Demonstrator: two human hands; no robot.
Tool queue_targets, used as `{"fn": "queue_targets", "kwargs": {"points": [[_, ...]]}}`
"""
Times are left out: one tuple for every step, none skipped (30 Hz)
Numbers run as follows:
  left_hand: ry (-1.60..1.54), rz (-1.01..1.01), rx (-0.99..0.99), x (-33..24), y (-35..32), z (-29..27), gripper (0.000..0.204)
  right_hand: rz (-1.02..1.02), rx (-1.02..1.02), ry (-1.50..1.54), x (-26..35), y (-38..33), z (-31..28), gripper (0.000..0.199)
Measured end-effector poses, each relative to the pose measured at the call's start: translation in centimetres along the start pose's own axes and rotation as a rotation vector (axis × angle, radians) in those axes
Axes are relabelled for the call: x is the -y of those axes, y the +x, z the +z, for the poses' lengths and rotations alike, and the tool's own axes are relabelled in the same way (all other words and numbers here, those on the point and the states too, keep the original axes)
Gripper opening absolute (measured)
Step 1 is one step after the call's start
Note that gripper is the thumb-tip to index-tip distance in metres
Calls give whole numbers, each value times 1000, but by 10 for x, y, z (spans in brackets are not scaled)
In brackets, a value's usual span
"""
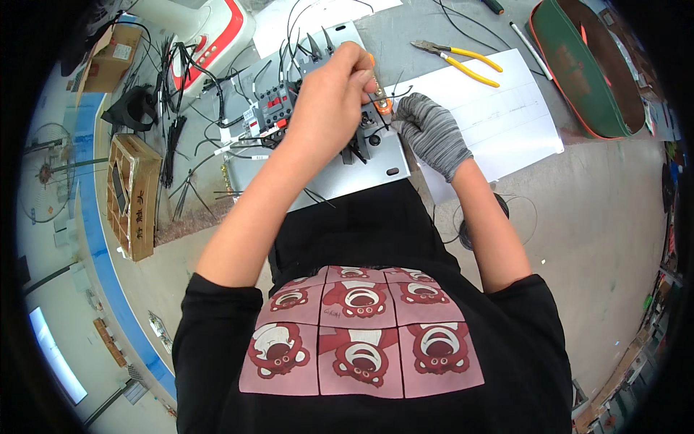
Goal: The person assembles an electrical control panel by stripping wires, inserting them into terminal blocks, and tightening screws. They use pliers and a screwdriver to connect multiple wires to a circuit breaker and other components mounted on a metal plate.
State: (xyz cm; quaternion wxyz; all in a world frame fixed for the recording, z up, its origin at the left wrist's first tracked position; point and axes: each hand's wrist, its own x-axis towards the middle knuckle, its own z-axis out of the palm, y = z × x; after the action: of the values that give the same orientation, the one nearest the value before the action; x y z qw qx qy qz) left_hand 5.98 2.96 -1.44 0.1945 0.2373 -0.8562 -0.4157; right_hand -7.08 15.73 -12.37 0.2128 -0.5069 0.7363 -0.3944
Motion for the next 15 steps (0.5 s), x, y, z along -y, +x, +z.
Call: {"fn": "queue_targets", "kwargs": {"points": [[44,64,-10,1,-3,5,4,-14,-12,-6,-3,1,2,22],[90,128,-20,1,-7,11,5,-30,-24,-12,-6,2,3,23],[136,191,-32,-2,-12,17,6,-46,-35,-18,-7,4,4,25],[160,190,21,-12,-20,22,9,-40,-45,-69,-8,4,4,26],[199,309,24,-10,-29,28,13,-47,-48,-114,-4,2,5,27],[200,399,26,-13,-36,32,14,-55,-51,-158,0,1,5,28],[177,440,19,-13,-42,37,14,-139,-13,-176,3,-1,1,30],[198,441,52,-13,-49,41,16,-191,-27,-44,1,-5,3,29],[218,441,84,-13,-57,43,18,-242,-39,90,-6,-7,8,29],[154,460,35,-15,-66,47,21,-198,-26,130,-13,-6,12,26],[96,471,-15,-16,-76,50,25,-159,-6,179,-13,-3,16,23],[85,495,-57,-12,-88,51,32,-220,-11,40,-12,-4,13,21],[140,474,-50,-4,-100,48,32,-280,-20,-101,-4,-5,8,20],[189,456,-36,6,-113,42,33,-278,-83,-210,6,-7,5,16],[238,439,-22,17,-121,35,33,-270,-93,-207,9,-6,3,15]]}}
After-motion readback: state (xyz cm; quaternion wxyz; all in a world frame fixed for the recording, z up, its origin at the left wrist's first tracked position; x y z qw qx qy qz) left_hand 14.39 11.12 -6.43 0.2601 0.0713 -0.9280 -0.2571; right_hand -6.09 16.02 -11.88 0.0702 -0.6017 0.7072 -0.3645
